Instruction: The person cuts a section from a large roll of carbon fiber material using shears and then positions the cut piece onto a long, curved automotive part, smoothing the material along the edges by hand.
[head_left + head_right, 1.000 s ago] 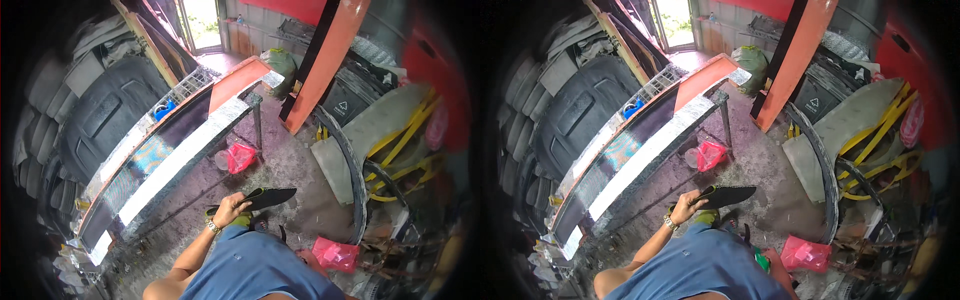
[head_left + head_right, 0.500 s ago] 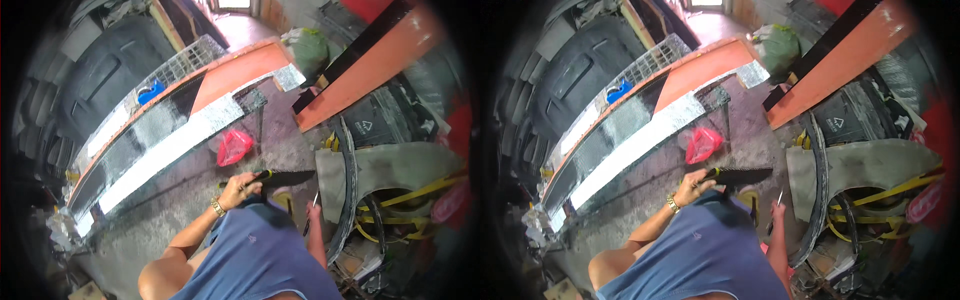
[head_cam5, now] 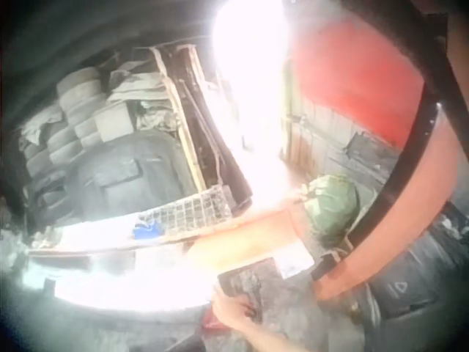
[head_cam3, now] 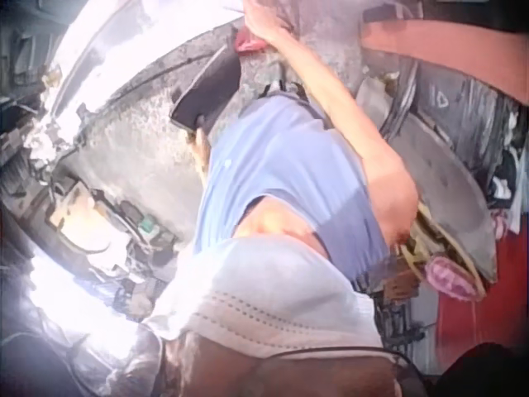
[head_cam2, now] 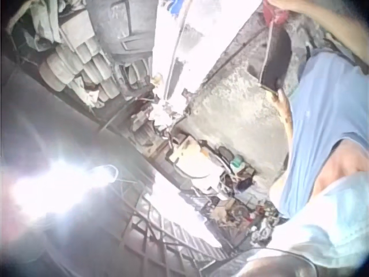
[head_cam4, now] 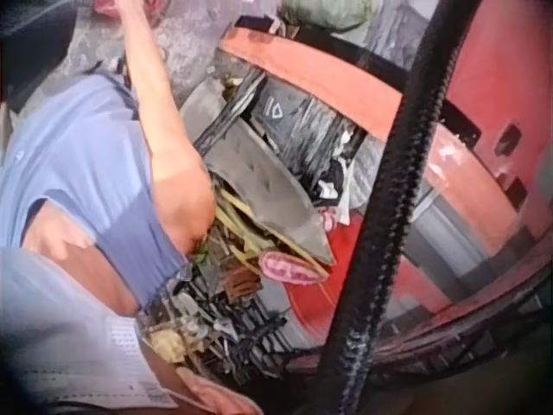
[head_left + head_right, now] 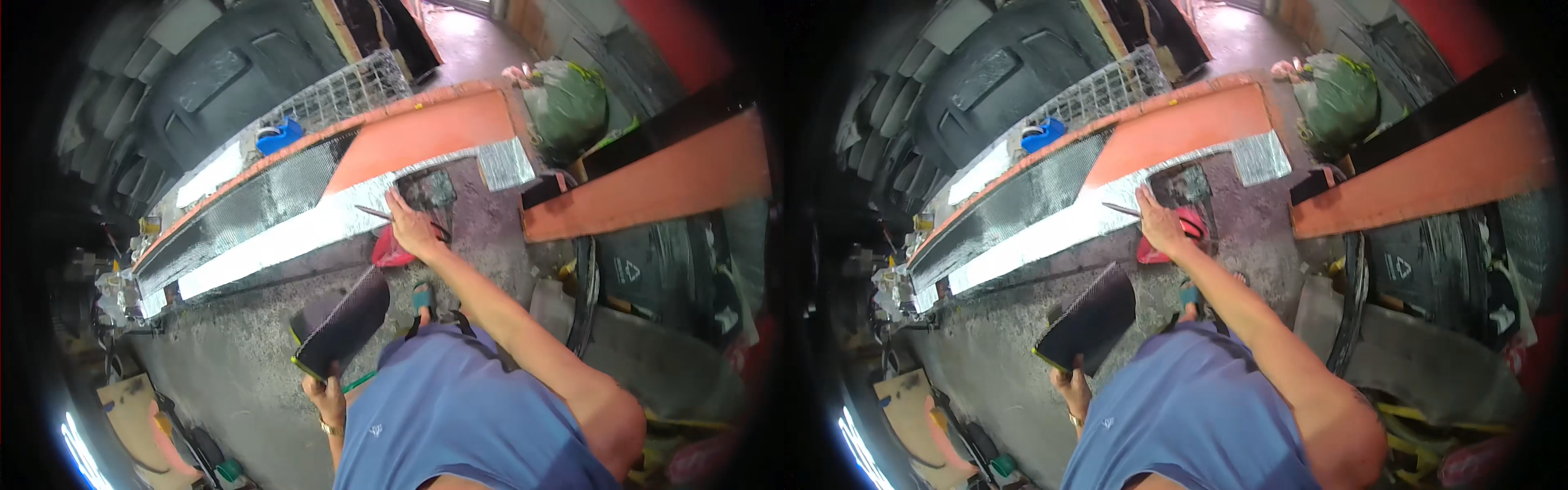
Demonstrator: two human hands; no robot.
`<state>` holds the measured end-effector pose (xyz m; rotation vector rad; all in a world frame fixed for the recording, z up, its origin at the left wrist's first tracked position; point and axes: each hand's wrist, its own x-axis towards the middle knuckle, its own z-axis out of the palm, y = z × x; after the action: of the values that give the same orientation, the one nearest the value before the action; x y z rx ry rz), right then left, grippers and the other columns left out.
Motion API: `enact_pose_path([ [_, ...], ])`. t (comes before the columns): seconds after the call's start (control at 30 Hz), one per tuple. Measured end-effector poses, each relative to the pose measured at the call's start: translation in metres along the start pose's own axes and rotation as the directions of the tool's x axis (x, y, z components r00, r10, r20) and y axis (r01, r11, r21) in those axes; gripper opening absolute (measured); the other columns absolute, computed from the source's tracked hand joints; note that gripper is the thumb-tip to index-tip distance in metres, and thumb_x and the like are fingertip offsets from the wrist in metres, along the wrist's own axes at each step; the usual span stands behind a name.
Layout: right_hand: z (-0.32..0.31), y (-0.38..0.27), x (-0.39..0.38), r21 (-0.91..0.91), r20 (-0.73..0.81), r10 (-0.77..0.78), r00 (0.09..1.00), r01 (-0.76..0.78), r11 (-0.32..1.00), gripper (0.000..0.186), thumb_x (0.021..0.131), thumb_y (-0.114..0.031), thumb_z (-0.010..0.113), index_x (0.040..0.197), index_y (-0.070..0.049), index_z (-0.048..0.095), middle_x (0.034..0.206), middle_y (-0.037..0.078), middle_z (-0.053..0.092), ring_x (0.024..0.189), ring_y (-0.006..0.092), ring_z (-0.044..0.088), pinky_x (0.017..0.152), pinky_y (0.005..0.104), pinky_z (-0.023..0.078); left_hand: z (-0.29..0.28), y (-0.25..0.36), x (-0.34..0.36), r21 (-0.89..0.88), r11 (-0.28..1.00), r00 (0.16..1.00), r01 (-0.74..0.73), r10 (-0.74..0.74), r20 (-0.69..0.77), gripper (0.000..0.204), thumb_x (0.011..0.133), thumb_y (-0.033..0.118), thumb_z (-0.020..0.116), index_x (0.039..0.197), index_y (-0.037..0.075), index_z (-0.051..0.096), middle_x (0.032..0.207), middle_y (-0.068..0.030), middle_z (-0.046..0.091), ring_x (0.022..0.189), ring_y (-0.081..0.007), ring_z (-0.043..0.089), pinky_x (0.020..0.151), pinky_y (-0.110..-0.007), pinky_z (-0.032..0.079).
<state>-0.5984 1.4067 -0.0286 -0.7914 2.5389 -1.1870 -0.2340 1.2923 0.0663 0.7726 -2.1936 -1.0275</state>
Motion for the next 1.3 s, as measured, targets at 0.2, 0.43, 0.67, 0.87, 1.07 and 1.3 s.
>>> enact_pose_path([
  [0.2,0.043,0.030,0.015,-0.039,-0.094,-0.133,0.987,0.130,0.991,0.051,0.093,-0.012,0.044,0.142,0.002,0.037,0.155,0.027,0.028,0.090,0.0476,0.066,0.078,0.0565,0.053,0.025,0.070,-0.011,-0.069,0.994,0.985,0.081,-0.091,-0.149,0.011,0.082,-0.005,0.071,0.090,-0.001,0.066,0.077,-0.0071,0.067,0.064,-0.0144,0.055,0.061,-0.031,0.042],
  [0.43,0.028,0.016,0.022,-0.077,0.025,0.029,0.999,-0.027,0.997,0.053,0.092,-0.011,0.046,0.142,0.003,0.034,0.156,0.027,0.025,0.085,0.0485,0.066,0.077,0.0576,0.053,0.025,0.063,-0.014,-0.226,0.962,0.954,0.155,-0.205,-0.218,0.006,0.084,-0.004,0.070,0.084,-0.001,0.065,0.074,-0.0028,0.064,0.069,-0.0087,0.052,0.062,-0.029,0.042],
  [0.67,0.016,0.018,0.022,-0.084,0.036,0.069,0.997,-0.066,0.994,0.052,0.094,-0.014,0.045,0.143,0.001,0.035,0.158,0.023,0.024,0.091,0.0486,0.065,0.084,0.0573,0.051,0.015,0.058,0.007,-0.106,0.992,0.977,0.065,-0.085,-0.197,0.009,0.087,0.000,0.070,0.080,0.000,0.064,0.071,-0.0015,0.062,0.064,-0.0097,0.051,0.060,-0.028,0.040],
  [0.87,0.010,0.013,0.026,-0.080,0.071,0.118,0.990,-0.113,0.990,0.050,0.092,-0.013,0.049,0.140,-0.003,0.041,0.157,0.016,0.030,0.108,0.0447,0.061,0.091,0.0525,0.049,0.010,0.047,0.016,-0.101,0.991,0.978,0.092,-0.109,-0.178,0.008,0.085,-0.002,0.071,0.080,-0.001,0.064,0.071,-0.0027,0.063,0.062,-0.0102,0.051,0.058,-0.029,0.039],
  [1.07,-0.042,-0.015,-0.008,-0.125,0.024,0.121,0.992,-0.117,0.985,0.050,0.092,-0.026,0.059,0.138,-0.008,0.046,0.128,0.019,0.055,0.112,0.0392,0.059,0.089,0.0485,0.050,-0.017,0.043,0.025,0.004,1.000,0.978,0.022,-0.021,-0.210,0.014,0.084,-0.002,0.072,0.075,0.001,0.062,0.066,0.0022,0.056,0.063,-0.0061,0.045,0.055,-0.027,0.036],
  [1.3,0.049,-0.098,0.025,0.013,0.315,-0.384,0.868,0.400,0.916,0.033,0.098,-0.029,0.049,0.123,-0.008,0.056,0.109,0.017,0.058,0.095,0.0405,0.062,0.082,0.0509,0.051,-0.049,0.025,0.032,-0.027,0.999,0.926,0.034,-0.041,-0.376,0.006,0.085,-0.006,0.069,0.085,0.000,0.068,0.078,0.0019,0.064,0.070,-0.0055,0.052,0.063,-0.025,0.043],
])
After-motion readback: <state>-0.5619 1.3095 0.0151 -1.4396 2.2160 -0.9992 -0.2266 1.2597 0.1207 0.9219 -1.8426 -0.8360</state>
